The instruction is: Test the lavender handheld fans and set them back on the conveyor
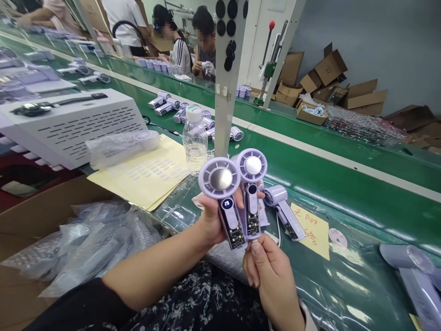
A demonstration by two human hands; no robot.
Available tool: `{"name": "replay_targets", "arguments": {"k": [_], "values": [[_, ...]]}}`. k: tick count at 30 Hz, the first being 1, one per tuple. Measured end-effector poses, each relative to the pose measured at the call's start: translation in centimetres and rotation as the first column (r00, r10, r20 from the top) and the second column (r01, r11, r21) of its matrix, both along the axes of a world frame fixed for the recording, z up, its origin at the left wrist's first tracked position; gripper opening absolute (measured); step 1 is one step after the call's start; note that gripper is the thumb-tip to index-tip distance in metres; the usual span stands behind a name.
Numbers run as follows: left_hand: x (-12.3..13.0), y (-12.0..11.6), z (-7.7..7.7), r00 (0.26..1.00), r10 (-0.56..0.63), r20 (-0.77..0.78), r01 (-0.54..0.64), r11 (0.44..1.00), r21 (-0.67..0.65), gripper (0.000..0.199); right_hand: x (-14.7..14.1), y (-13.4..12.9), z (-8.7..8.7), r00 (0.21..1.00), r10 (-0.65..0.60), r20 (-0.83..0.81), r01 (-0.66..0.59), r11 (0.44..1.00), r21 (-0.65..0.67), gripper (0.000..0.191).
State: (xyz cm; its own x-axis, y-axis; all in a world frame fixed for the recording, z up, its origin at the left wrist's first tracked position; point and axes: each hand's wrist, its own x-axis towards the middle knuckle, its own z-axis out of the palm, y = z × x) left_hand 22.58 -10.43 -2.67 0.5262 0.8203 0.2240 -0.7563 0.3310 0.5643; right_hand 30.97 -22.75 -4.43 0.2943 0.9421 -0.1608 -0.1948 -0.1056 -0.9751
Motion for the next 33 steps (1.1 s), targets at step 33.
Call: {"name": "replay_targets", "arguments": {"k": [33], "values": [[0.2, 0.8, -0.6, 0.986, -0.005, -0.168, -0.013, 0.994, -0.109, 0.073, -0.4, 0.1, -0.3, 0.990, 0.121, -0.070, -0.128, 0.987, -0.100, 0.049]]}}
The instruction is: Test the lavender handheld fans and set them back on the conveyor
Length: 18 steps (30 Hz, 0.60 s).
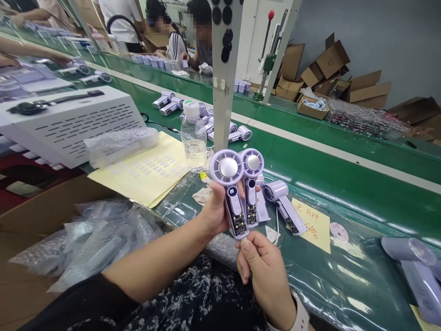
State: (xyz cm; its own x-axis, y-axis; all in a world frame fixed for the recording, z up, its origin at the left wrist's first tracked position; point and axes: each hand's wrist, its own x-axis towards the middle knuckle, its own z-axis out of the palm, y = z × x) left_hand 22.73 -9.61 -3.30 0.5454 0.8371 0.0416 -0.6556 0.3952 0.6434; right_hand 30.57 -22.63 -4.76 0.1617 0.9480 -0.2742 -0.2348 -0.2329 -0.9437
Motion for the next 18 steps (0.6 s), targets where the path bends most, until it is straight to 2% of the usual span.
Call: {"name": "replay_targets", "arguments": {"k": [4, 8, 10, 18], "values": [[0.2, 0.0, -0.6, 0.999, -0.046, 0.013, 0.046, 0.999, -0.011, 0.072, 0.5, 0.0, 0.3, 0.998, 0.058, 0.019, -0.058, 0.998, -0.003, 0.050], [0.6, -0.3, -1.0, 1.000, -0.017, 0.018, 0.017, 1.000, 0.010, 0.071, -0.3, 0.0, 0.3, 0.993, -0.115, -0.022, 0.114, 0.993, -0.019, 0.055], [0.8, -0.6, -1.1, 0.999, -0.013, 0.029, 0.013, 1.000, 0.005, 0.070, -0.9, -0.1, 0.1, 0.985, -0.162, -0.057, 0.161, 0.987, -0.027, 0.057], [0.6, -1.0, -1.5, 1.000, -0.004, 0.001, 0.004, 0.999, 0.047, 0.071, -1.1, -0.4, -0.1, 0.987, -0.149, -0.053, 0.147, 0.988, -0.042, 0.058]]}}
